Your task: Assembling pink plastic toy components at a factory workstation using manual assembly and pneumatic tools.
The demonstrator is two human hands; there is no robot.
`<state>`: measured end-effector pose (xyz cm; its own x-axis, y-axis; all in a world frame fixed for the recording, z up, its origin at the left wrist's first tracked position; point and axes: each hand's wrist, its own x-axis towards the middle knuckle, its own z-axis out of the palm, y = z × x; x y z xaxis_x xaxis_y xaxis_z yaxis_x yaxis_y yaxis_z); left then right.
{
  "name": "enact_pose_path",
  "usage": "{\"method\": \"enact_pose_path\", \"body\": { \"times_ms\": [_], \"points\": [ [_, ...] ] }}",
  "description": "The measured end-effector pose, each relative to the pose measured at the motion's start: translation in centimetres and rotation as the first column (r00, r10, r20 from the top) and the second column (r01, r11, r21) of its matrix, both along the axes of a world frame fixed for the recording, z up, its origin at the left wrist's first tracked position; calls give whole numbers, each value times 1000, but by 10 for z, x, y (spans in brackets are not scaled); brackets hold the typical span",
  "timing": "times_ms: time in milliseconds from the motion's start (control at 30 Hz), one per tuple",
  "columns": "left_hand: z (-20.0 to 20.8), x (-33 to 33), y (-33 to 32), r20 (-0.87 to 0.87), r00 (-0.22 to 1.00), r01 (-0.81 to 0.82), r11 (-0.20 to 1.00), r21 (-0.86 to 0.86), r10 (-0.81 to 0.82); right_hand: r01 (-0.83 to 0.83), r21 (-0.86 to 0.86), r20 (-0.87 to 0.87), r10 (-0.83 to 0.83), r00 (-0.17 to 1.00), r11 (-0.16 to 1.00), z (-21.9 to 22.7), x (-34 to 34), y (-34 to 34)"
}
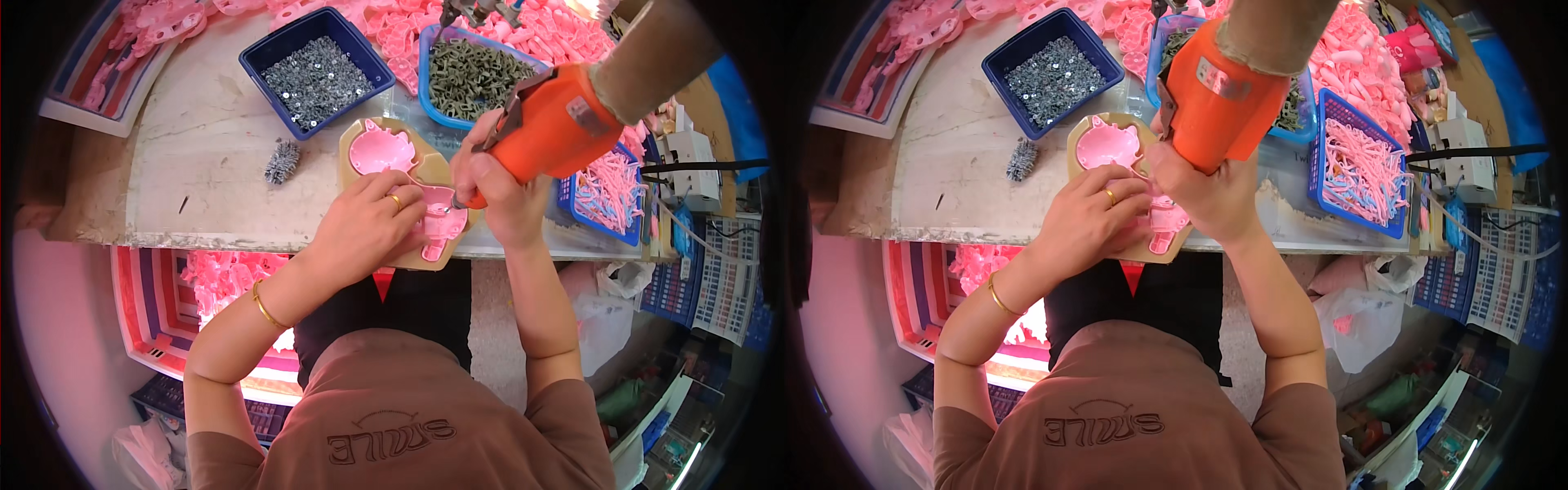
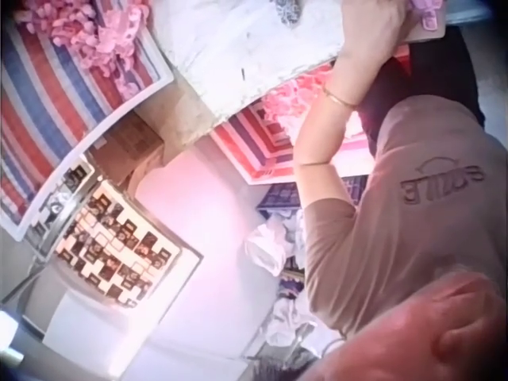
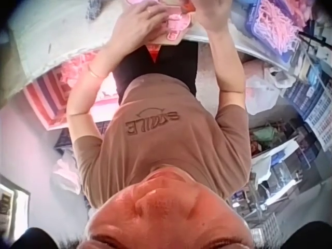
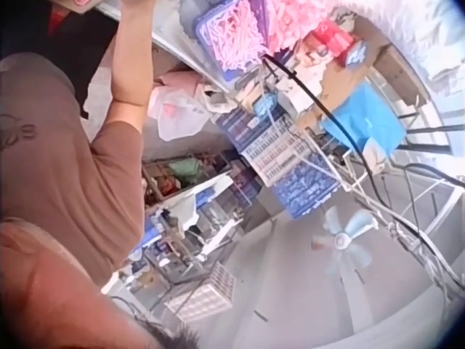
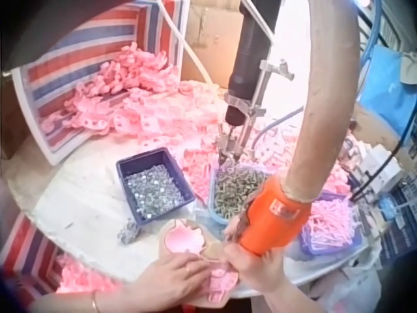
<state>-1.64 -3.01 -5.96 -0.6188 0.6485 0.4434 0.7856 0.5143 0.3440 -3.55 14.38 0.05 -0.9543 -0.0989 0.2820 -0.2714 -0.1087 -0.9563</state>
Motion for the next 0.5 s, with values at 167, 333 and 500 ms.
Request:
{"method": "enact_pose_path", "body": {
  "times_ms": [167,333,500],
  "points": [
    [-1,1,1,3,1000,-18,1000,10,18,73,45,-65,-70,995,996,-8,1,-3],
    [0,1,1,0,1000,-23,1000,5,23,96,-10,-82,-97,992,995,-10,0,0],
    [1,3,1,2,1000,-18,998,59,18,-49,16,-28,50,998,999,18,-4,-7]
  ]
}}
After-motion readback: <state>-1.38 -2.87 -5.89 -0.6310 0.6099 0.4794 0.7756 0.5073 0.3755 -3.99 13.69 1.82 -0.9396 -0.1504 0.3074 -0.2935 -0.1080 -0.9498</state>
